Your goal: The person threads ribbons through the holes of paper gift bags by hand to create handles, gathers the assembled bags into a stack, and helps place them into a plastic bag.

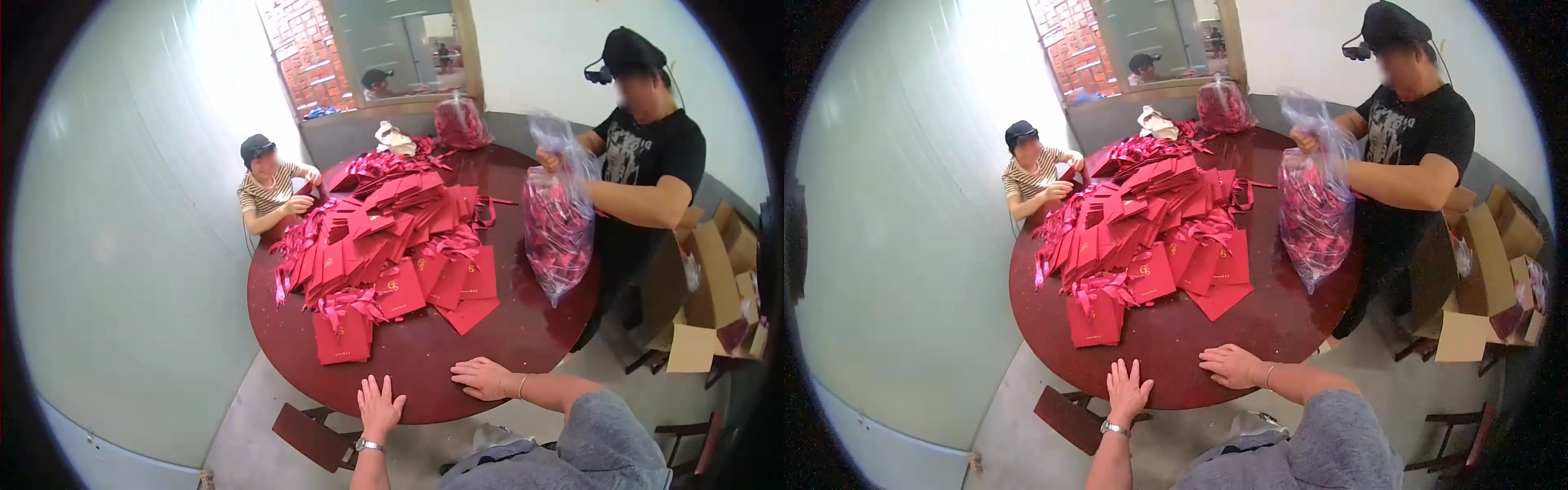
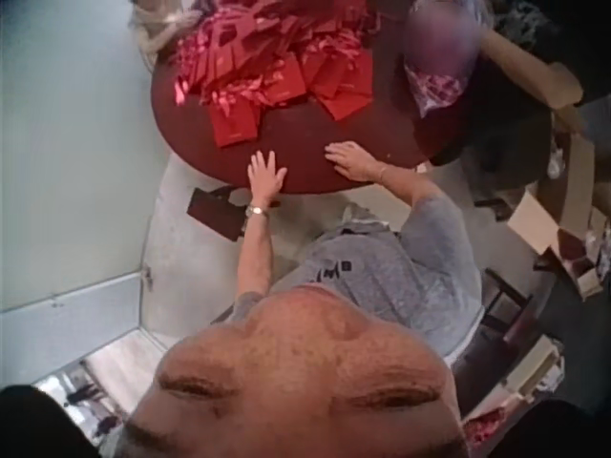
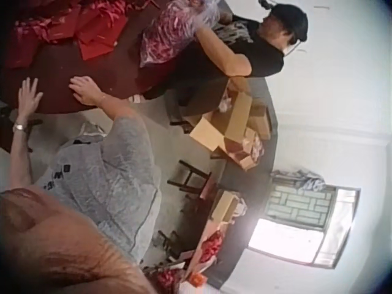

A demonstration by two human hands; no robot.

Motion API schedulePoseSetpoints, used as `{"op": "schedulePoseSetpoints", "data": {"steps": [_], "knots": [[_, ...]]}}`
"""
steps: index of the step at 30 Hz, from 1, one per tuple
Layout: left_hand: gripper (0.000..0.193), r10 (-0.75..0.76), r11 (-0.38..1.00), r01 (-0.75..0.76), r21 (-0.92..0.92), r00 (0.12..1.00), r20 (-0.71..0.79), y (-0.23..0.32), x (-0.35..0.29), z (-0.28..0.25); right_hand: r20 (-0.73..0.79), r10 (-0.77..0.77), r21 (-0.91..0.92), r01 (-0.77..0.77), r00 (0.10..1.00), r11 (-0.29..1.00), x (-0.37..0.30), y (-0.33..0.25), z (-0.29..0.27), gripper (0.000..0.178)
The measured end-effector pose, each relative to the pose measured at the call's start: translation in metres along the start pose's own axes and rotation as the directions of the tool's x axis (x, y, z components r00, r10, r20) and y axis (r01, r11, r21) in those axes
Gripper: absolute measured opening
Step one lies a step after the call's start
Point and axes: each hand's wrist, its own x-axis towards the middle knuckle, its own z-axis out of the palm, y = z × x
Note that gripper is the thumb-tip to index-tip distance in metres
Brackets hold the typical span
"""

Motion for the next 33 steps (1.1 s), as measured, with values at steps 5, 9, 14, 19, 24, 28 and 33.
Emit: {"op": "schedulePoseSetpoints", "data": {"steps": [5, 9, 14, 19, 24, 28, 33], "knots": [[0.07, -0.022, 1.0, 0.022, -0.016, 0.999, 0.038, 0.0, 0.003, -0.005, 0.02, 0.001, -0.019, 0.0, 1.0, 1.0, 0.002, -0.001, -0.003, 0.041], [0.069, -0.011, 1.0, 0.011, -0.003, 1.0, 0.027, -0.002, 0.003, -0.006, 0.004, -0.004, -0.016, 0.004, 1.0, 1.0, 0.005, -0.002, 0.0, 0.042], [0.069, -0.011, 1.0, 0.011, 0.015, 1.0, -0.017, -0.009, -0.002, -0.001, 0.009, -0.042, 0.026, 0.041, 0.999, 0.999, 0.01, -0.003, 0.0, 0.041], [0.068, -0.018, 1.0, 0.018, 0.006, 0.997, -0.068, 0.001, 0.001, -0.004, -0.016, -0.014, -0.003, 0.014, 1.0, 1.0, 0.003, -0.002, -0.007, 0.045], [0.068, -0.027, 1.0, 0.026, -0.016, 0.998, -0.06, 0.003, -0.004, -0.005, 0.038, -0.049, 0.004, 0.049, 0.998, 0.999, 0.007, -0.004, -0.01, 0.045], [0.067, -0.033, 0.995, 0.02, -0.1, 0.991, -0.13, -0.003, -0.017, -0.005, 0.085, -0.028, 0.032, 0.026, 0.996, 0.999, 0.015, -0.018, -0.01, 0.045], [0.06, 0.08, 0.968, -0.129, -0.215, 0.971, -0.224, 0.0, -0.032, -0.022, 0.079, 0.022, -0.037, -0.019, 0.997, 0.999, 0.003, -0.02, -0.013, 0.047]]}}
